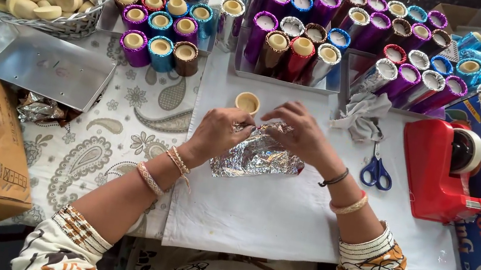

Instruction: Wrapping individual party poppers in decorative foil at a workstation.

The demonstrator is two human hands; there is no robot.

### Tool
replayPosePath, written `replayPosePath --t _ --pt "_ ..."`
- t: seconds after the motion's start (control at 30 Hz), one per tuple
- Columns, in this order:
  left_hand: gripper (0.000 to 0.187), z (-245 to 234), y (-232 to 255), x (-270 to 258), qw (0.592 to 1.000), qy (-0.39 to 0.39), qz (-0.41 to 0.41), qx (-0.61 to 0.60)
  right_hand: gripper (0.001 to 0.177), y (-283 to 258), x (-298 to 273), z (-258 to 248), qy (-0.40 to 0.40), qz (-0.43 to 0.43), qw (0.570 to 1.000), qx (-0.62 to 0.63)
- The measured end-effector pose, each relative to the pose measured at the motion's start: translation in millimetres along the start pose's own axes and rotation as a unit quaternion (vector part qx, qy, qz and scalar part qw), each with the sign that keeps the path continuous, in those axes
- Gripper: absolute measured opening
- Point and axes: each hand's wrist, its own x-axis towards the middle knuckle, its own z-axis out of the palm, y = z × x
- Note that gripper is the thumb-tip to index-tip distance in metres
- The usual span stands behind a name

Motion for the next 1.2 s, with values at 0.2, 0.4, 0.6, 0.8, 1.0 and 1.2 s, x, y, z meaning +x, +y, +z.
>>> replayPosePath --t 0.2,0.4,0.6,0.8,1.0,1.2 --pt "0.011 -1 -1 0 1.0 0.008 0.007 -0.01 0.015 24 -11 28 -0.025 0.089 0.993 0.071" --pt "0.01 2 -8 1 1.0 0.018 -0.003 -0.022 0.013 18 -8 29 -0.031 0.187 0.966 0.176" --pt "0.011 3 -9 1 0.999 0.023 -0.011 -0.047 0.013 24 -10 32 -0.038 0.24 0.937 0.251" --pt "0.017 -6 8 4 0.995 0.008 -0.022 -0.097 0.012 28 -14 34 -0.036 0.252 0.932 0.256" --pt "0.02 -4 3 3 0.999 -0.003 -0.033 -0.038 0.011 27 -13 33 -0.048 0.271 0.926 0.259" --pt "0.018 -4 -2 4 0.998 -0.015 -0.043 -0.043 0.01 25 -12 31 -0.045 0.224 0.943 0.241"
